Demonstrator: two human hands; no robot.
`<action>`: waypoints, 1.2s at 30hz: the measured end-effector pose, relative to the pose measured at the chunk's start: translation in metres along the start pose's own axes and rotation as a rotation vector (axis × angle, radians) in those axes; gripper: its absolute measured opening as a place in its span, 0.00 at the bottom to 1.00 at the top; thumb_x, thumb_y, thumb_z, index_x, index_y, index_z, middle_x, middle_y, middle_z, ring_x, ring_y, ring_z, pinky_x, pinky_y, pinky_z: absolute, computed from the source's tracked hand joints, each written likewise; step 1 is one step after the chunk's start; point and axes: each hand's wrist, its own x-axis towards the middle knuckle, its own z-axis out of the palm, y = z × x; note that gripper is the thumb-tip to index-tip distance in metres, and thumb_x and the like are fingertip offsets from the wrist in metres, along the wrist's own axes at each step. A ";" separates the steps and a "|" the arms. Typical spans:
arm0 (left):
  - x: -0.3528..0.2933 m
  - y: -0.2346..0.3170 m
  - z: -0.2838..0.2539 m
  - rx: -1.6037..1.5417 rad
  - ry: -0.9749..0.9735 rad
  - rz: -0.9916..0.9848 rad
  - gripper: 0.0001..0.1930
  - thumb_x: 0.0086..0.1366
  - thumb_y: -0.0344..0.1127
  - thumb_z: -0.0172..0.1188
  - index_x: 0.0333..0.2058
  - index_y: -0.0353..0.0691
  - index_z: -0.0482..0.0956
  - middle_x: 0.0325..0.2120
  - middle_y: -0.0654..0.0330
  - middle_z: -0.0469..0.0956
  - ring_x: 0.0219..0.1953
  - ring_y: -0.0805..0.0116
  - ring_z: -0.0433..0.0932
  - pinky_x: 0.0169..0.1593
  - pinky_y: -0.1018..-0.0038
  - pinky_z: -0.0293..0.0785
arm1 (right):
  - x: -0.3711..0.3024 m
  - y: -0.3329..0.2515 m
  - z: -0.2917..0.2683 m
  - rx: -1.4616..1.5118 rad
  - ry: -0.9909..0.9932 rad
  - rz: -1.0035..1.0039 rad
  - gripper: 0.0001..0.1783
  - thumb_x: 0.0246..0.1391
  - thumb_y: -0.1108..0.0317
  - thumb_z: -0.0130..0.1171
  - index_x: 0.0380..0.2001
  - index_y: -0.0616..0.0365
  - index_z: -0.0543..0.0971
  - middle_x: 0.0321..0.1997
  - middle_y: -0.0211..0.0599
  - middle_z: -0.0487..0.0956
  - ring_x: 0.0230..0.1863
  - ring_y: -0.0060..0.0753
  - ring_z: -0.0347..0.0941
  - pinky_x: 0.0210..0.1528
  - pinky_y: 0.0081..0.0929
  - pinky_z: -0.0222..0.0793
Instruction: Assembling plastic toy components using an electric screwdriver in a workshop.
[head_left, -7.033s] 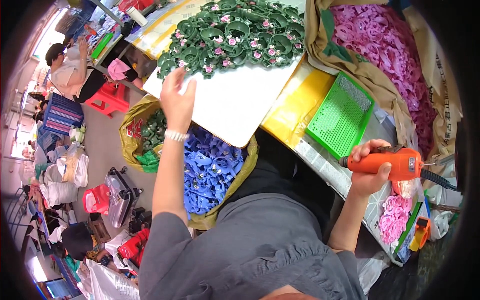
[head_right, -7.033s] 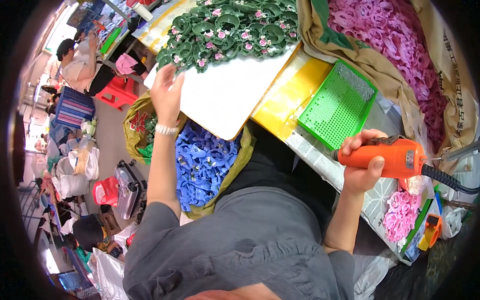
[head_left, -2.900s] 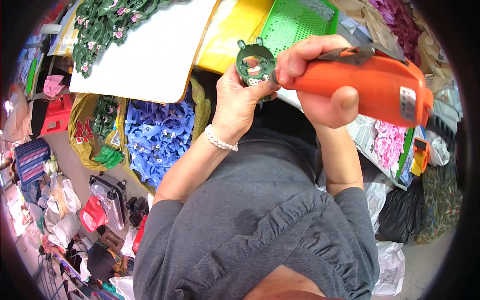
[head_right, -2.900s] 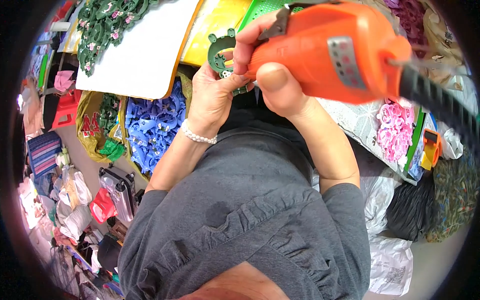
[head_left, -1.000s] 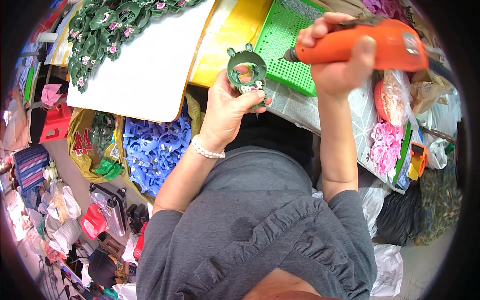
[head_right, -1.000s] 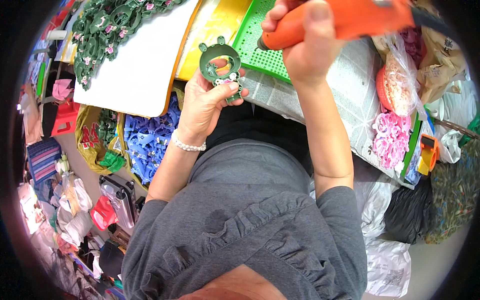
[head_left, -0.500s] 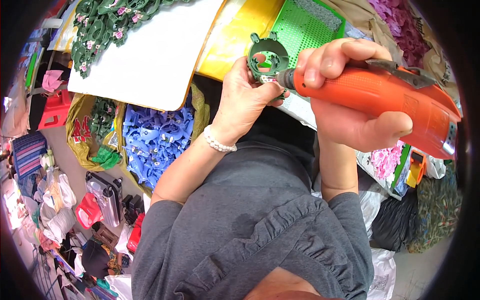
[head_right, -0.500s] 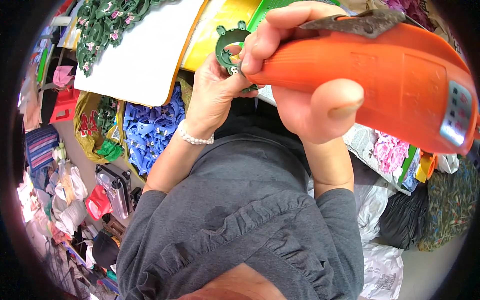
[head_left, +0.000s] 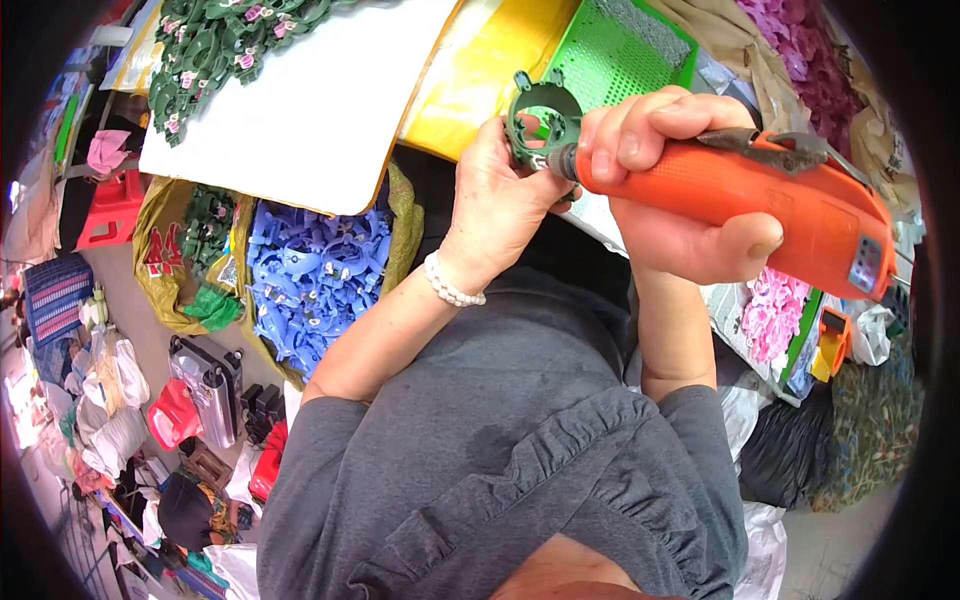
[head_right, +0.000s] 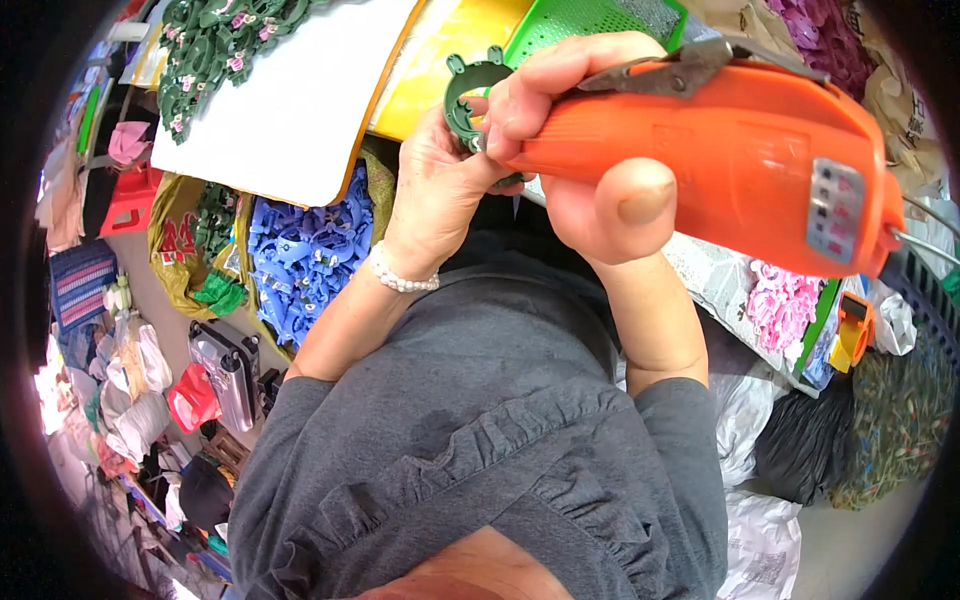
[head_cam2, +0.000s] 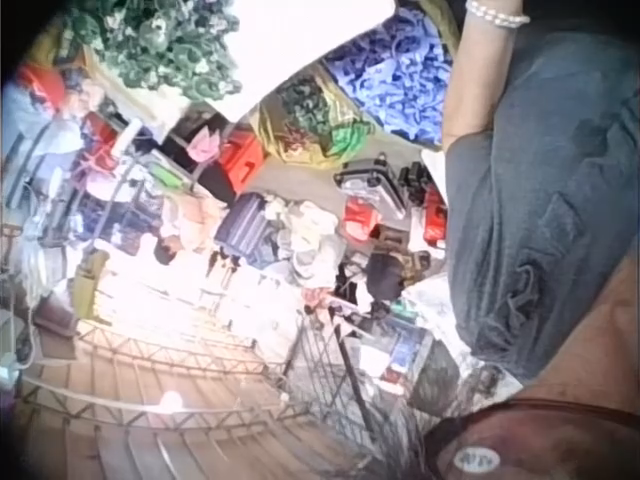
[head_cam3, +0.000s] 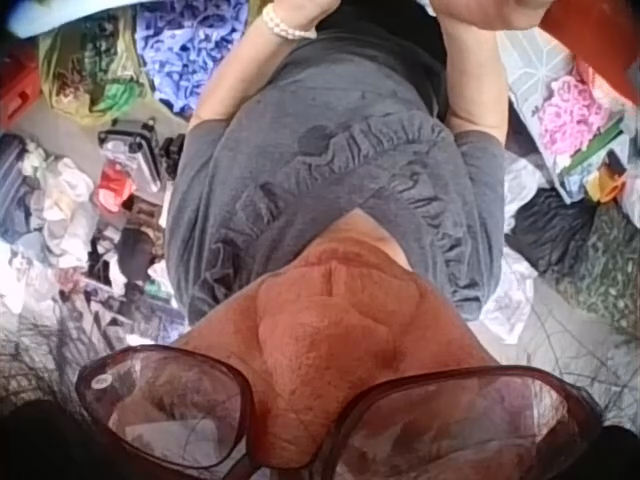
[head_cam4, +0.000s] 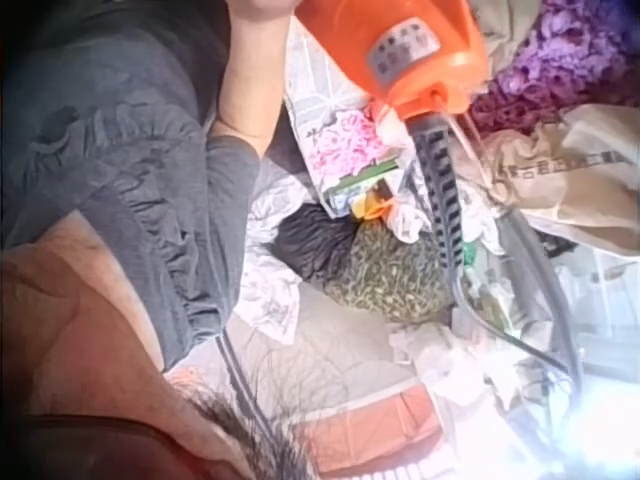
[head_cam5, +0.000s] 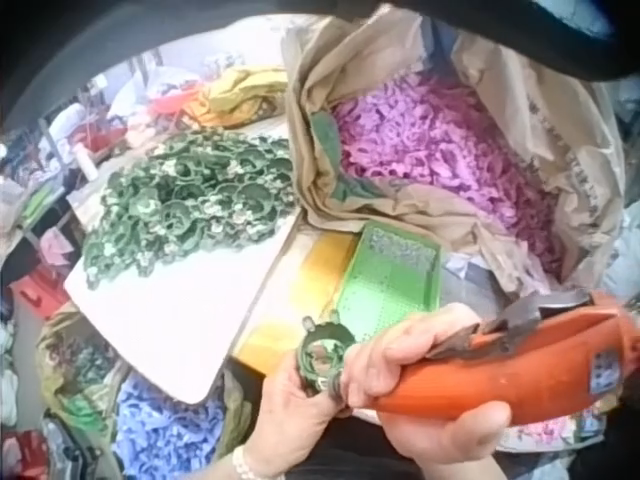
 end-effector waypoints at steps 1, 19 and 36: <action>-0.001 0.002 -0.003 -0.019 -0.008 -0.014 0.16 0.50 0.21 0.61 0.37 0.35 0.66 0.25 0.62 0.74 0.24 0.77 0.75 0.24 0.81 0.73 | 0.000 0.002 0.000 -0.022 -0.025 -0.040 0.44 0.40 0.27 0.51 0.43 0.60 0.69 0.31 0.35 0.70 0.29 0.31 0.67 0.36 0.34 0.64; -0.052 0.107 -0.236 0.649 0.919 0.863 0.37 0.47 0.30 0.66 0.53 0.27 0.56 0.47 0.50 0.66 0.47 0.63 0.68 0.52 0.69 0.65 | -0.007 -0.022 -0.021 -0.167 0.155 -0.040 0.37 0.48 0.35 0.48 0.44 0.60 0.67 0.31 0.35 0.69 0.27 0.28 0.65 0.33 0.29 0.59; 0.123 0.177 -0.217 1.058 0.825 0.399 0.22 0.52 0.53 0.58 0.16 0.36 0.79 0.12 0.59 0.76 0.16 0.69 0.74 0.26 0.74 0.70 | -0.019 -0.019 -0.016 -0.214 0.354 0.092 0.32 0.46 0.39 0.54 0.42 0.57 0.66 0.28 0.35 0.68 0.24 0.29 0.64 0.30 0.28 0.61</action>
